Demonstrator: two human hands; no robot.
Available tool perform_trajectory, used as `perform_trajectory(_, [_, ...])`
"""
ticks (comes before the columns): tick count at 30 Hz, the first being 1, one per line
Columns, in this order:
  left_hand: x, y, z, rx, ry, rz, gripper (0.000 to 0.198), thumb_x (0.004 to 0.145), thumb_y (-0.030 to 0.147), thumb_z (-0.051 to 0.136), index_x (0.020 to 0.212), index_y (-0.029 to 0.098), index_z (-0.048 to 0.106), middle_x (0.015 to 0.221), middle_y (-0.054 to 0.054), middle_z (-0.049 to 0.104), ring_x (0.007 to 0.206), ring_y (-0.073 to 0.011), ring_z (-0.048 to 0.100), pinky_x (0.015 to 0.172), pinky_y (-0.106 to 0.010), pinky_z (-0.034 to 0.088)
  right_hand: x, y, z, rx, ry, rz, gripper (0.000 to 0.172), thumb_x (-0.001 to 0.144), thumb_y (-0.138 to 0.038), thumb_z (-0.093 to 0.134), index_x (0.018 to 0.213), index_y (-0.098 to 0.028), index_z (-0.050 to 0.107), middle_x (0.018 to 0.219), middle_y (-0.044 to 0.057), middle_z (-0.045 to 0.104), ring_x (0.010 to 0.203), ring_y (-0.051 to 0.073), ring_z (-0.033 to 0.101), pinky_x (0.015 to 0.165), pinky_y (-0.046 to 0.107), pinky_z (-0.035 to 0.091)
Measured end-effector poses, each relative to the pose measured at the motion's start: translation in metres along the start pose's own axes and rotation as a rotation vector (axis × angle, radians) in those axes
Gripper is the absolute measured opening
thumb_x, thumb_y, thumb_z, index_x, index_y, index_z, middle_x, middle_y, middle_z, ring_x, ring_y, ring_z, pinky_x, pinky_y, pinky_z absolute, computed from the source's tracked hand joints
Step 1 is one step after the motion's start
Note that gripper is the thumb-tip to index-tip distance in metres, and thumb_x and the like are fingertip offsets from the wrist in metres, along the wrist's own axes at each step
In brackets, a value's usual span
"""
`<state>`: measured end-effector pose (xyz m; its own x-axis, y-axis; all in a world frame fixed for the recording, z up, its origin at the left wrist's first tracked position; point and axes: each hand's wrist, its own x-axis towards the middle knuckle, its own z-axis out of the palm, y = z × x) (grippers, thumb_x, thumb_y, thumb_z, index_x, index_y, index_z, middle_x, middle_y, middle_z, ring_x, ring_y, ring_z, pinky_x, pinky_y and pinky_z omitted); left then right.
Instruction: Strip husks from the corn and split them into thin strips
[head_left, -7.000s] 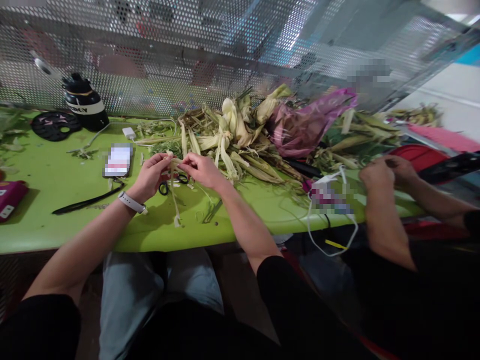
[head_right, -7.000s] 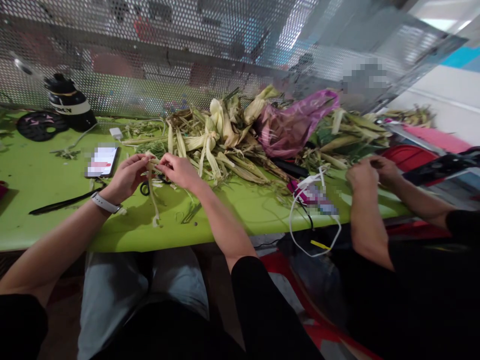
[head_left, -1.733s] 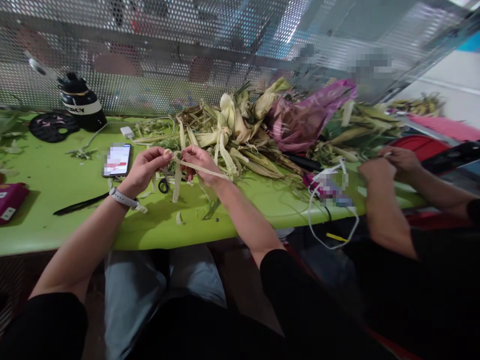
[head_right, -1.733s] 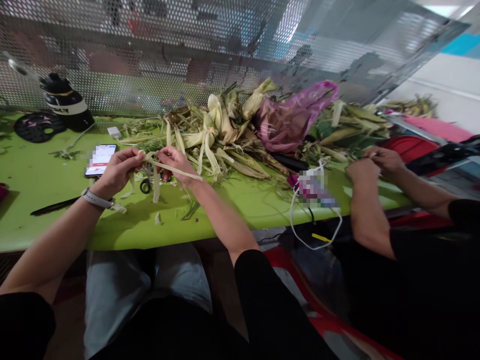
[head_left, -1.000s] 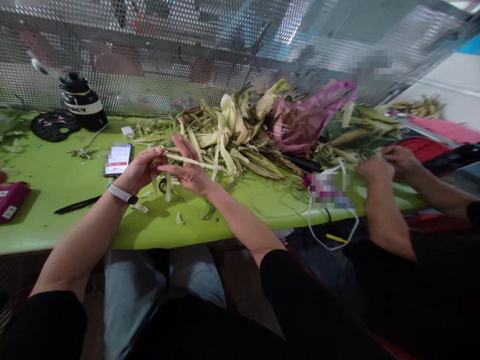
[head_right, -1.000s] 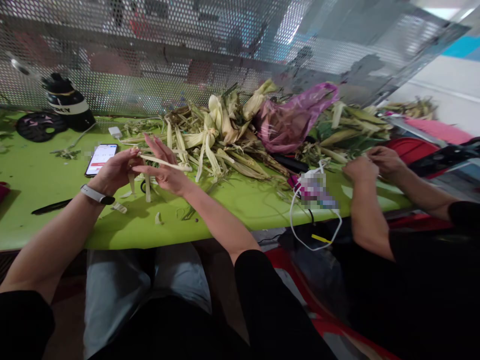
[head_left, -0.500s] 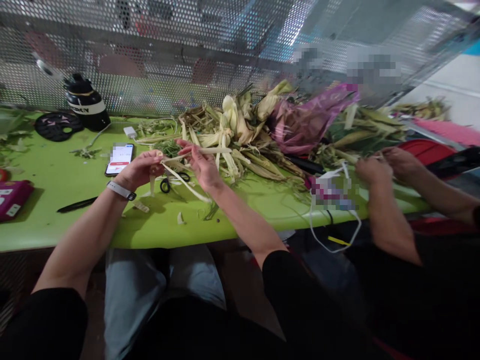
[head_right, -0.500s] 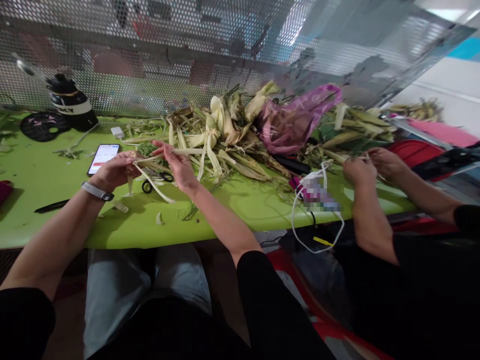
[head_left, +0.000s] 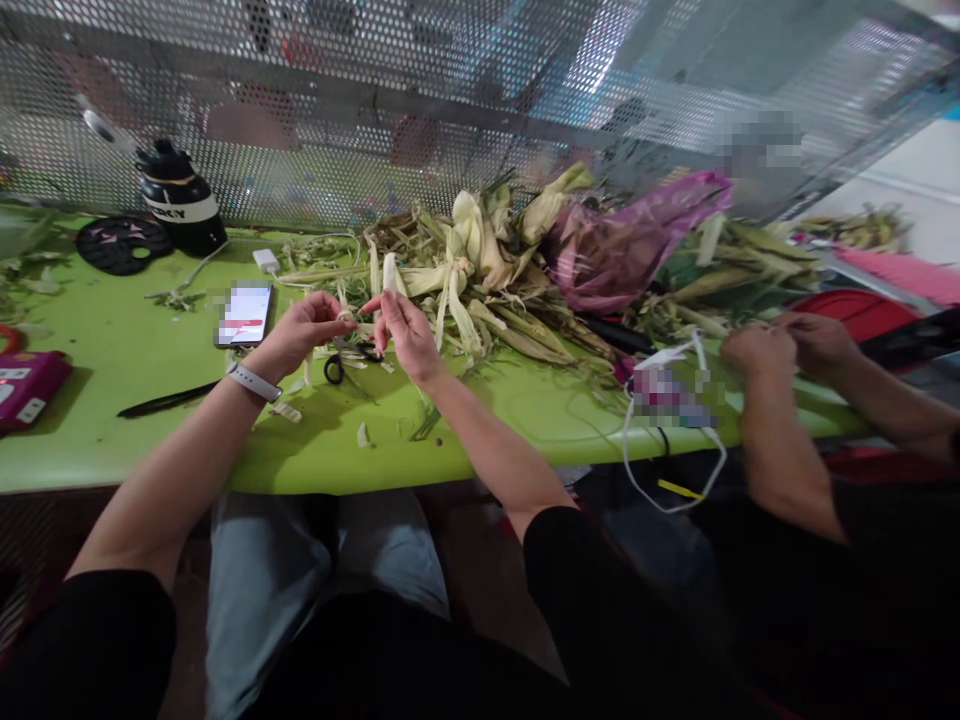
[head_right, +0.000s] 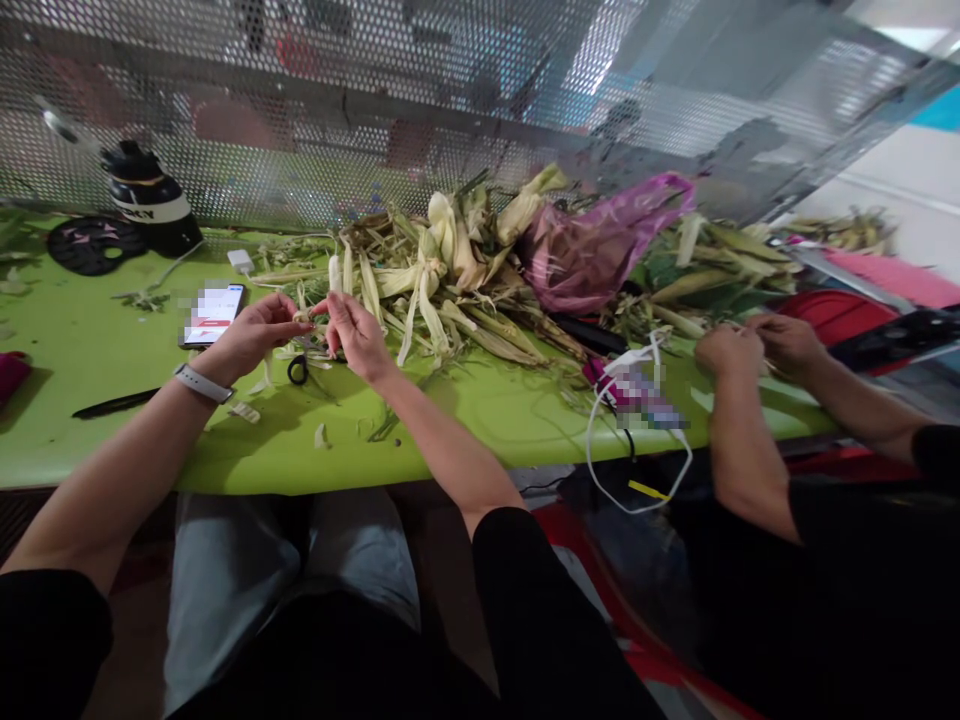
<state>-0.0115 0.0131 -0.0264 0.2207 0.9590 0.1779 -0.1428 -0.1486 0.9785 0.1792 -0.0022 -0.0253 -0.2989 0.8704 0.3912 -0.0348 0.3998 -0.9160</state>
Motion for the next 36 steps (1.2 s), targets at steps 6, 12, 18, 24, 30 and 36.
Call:
perform_trajectory(6, [-0.002, 0.001, 0.003, 0.001, 0.024, -0.009, 0.028, 0.062, 0.015, 0.086, 0.071, 0.017, 0.059, 0.059, 0.003, 0.058, 0.048, -0.0052, 0.047, 0.044, -0.019, 0.031, -0.002, -0.004, -0.007, -0.112, -0.125, -0.021, 0.045, 0.093, -0.059, 0.053, 0.078, -0.02, 0.07, 0.057, -0.003, 0.05, 0.056, 0.012, 0.047, 0.058, 0.028, 0.041])
perform_trajectory(12, [-0.002, 0.001, 0.004, -0.012, 0.051, -0.032, 0.03, 0.061, 0.014, 0.087, 0.068, 0.017, 0.058, 0.056, 0.004, 0.054, 0.044, -0.0041, 0.043, 0.042, -0.019, 0.028, 0.0, -0.011, -0.012, -0.24, -0.241, -0.055, 0.04, 0.087, -0.044, 0.059, 0.057, -0.019, 0.066, 0.069, 0.002, 0.056, 0.07, 0.014, 0.05, 0.072, 0.03, 0.043])
perform_trajectory(18, [-0.001, -0.001, 0.004, 0.047, 0.059, 0.002, 0.029, 0.063, 0.012, 0.086, 0.071, 0.016, 0.059, 0.059, 0.004, 0.056, 0.048, -0.0045, 0.047, 0.046, -0.019, 0.033, 0.002, -0.008, -0.013, -0.209, -0.286, 0.012, 0.037, 0.083, -0.042, 0.06, 0.056, -0.018, 0.068, 0.071, 0.002, 0.055, 0.069, 0.013, 0.049, 0.071, 0.029, 0.043])
perform_trajectory(24, [-0.003, 0.0, 0.008, 0.04, 0.088, 0.07, 0.025, 0.065, 0.01, 0.082, 0.069, 0.016, 0.059, 0.062, 0.003, 0.057, 0.051, -0.0053, 0.048, 0.049, -0.021, 0.034, 0.003, 0.003, -0.011, -0.109, -0.232, 0.076, 0.035, 0.085, -0.036, 0.057, 0.057, -0.018, 0.067, 0.066, 0.001, 0.053, 0.063, 0.012, 0.046, 0.062, 0.028, 0.039])
perform_trajectory(30, [-0.004, 0.0, 0.01, 0.06, 0.112, 0.056, 0.027, 0.063, 0.013, 0.084, 0.07, 0.017, 0.058, 0.061, 0.004, 0.055, 0.051, -0.0053, 0.047, 0.048, -0.02, 0.033, 0.004, 0.006, -0.008, -0.182, -0.157, 0.082, 0.039, 0.088, -0.053, 0.063, 0.069, -0.019, 0.061, 0.058, -0.005, 0.043, 0.055, 0.01, 0.036, 0.053, 0.026, 0.027])
perform_trajectory(36, [-0.004, -0.003, 0.012, 0.066, 0.131, 0.067, 0.031, 0.06, 0.016, 0.087, 0.07, 0.016, 0.058, 0.062, 0.003, 0.055, 0.053, -0.0057, 0.047, 0.049, -0.02, 0.033, 0.002, 0.007, -0.003, -0.234, -0.098, 0.003, 0.043, 0.086, -0.06, 0.063, 0.076, -0.019, 0.059, 0.063, -0.004, 0.049, 0.058, 0.01, 0.039, 0.056, 0.026, 0.03])
